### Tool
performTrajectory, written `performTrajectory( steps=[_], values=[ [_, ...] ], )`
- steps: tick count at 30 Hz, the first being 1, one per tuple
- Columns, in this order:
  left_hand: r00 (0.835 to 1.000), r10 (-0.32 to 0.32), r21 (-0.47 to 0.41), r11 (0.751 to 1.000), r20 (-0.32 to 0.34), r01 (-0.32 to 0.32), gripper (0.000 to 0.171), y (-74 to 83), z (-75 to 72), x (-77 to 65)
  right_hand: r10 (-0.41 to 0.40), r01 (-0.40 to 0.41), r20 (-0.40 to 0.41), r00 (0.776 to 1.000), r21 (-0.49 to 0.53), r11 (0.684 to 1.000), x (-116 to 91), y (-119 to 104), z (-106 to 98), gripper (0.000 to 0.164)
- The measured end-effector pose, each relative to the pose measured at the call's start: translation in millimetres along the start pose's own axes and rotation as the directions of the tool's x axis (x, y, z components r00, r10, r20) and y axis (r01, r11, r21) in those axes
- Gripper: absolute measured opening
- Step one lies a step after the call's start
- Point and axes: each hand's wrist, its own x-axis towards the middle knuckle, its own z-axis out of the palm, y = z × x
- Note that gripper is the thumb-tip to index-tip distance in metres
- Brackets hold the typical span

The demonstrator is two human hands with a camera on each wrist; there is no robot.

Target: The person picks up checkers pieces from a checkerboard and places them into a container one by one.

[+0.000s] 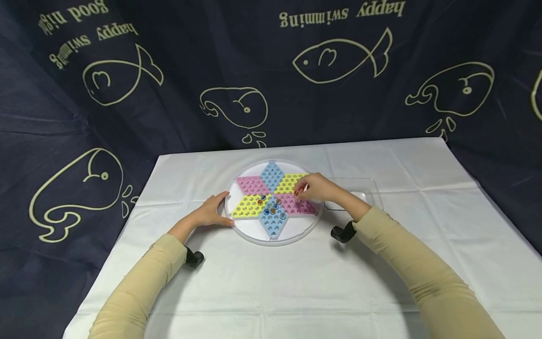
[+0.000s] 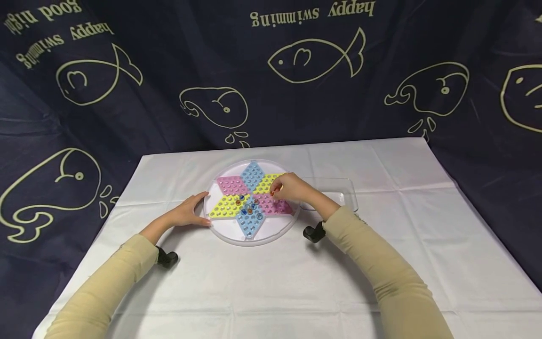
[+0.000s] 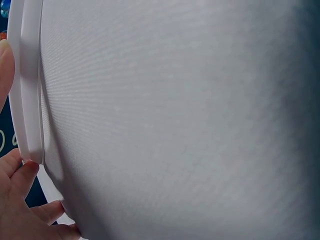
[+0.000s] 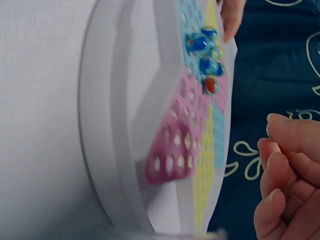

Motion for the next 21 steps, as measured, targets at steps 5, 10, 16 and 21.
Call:
performTrajectory(
  steps=[5, 10, 16, 21],
  values=[
    [1.000, -0.003, 0.000, 1.000, -0.002, 0.003, 0.109, 0.1, 0.4, 0.5, 0.029, -0.029, -0.016, 0.999, 0.019, 0.999, -3.1, 2.1, -11.9, 0.016],
    [1.000, -0.001, 0.007, 1.000, -0.003, 0.001, 0.109, -0.6, 0.7, 0.9, 0.078, -0.077, -0.018, 0.997, 0.046, 0.996, -5.2, 6.5, -21.5, 0.018],
    [1.000, 0.008, 0.009, 1.000, -0.006, -0.008, 0.108, -0.9, 0.9, 1.8, 0.118, -0.115, -0.050, 0.992, 0.062, 0.991, -8.9, 11.5, -32.7, 0.015],
    [1.000, 0.003, 0.004, 1.000, -0.003, -0.003, 0.108, -0.4, 1.0, 2.4, 0.139, -0.136, -0.049, 0.989, 0.068, 0.988, -11.7, 17.0, -42.4, 0.015]
  ],
)
